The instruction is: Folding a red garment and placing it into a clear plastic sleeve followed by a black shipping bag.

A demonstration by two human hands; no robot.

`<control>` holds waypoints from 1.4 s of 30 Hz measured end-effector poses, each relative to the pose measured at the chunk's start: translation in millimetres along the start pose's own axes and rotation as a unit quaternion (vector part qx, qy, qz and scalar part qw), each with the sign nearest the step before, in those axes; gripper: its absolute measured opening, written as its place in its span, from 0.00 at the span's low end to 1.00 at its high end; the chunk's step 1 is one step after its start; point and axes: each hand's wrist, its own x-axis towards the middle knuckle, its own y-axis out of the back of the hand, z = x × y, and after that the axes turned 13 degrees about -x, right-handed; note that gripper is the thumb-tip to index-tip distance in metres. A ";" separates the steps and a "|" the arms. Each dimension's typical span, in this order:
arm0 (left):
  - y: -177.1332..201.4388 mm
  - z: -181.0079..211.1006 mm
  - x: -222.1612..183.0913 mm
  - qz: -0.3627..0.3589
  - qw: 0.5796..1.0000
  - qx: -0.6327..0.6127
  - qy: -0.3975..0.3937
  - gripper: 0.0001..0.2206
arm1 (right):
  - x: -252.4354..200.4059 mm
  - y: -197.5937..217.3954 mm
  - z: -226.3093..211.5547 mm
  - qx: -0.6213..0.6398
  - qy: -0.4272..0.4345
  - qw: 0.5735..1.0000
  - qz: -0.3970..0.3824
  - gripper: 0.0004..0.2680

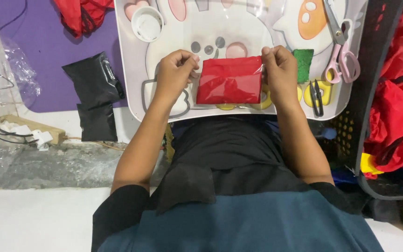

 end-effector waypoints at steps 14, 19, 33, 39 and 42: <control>-5.4 -32.6 13.0 0.063 0.980 0.059 -0.179 0.05 | -31.2 -26.1 0.7 -0.400 0.494 0.757 0.152 0.22; -4.9 -20.3 3.0 0.080 0.986 0.039 -0.140 0.05 | -20.6 -39.1 19.9 -0.506 0.446 0.738 0.023 0.28; -22.0 -21.2 -13.5 -0.124 0.764 0.443 -0.452 0.28 | -17.7 -32.7 11.8 -0.532 0.458 0.712 -0.039 0.25; -24.1 -51.0 0.4 -0.151 0.768 0.495 -0.376 0.37 | -13.3 -26.4 13.7 -0.476 0.416 0.765 -0.123 0.25; -27.6 -47.1 -4.5 -0.126 0.757 0.532 -0.358 0.32 | -12.1 -19.7 4.5 -0.470 0.403 0.773 -0.140 0.23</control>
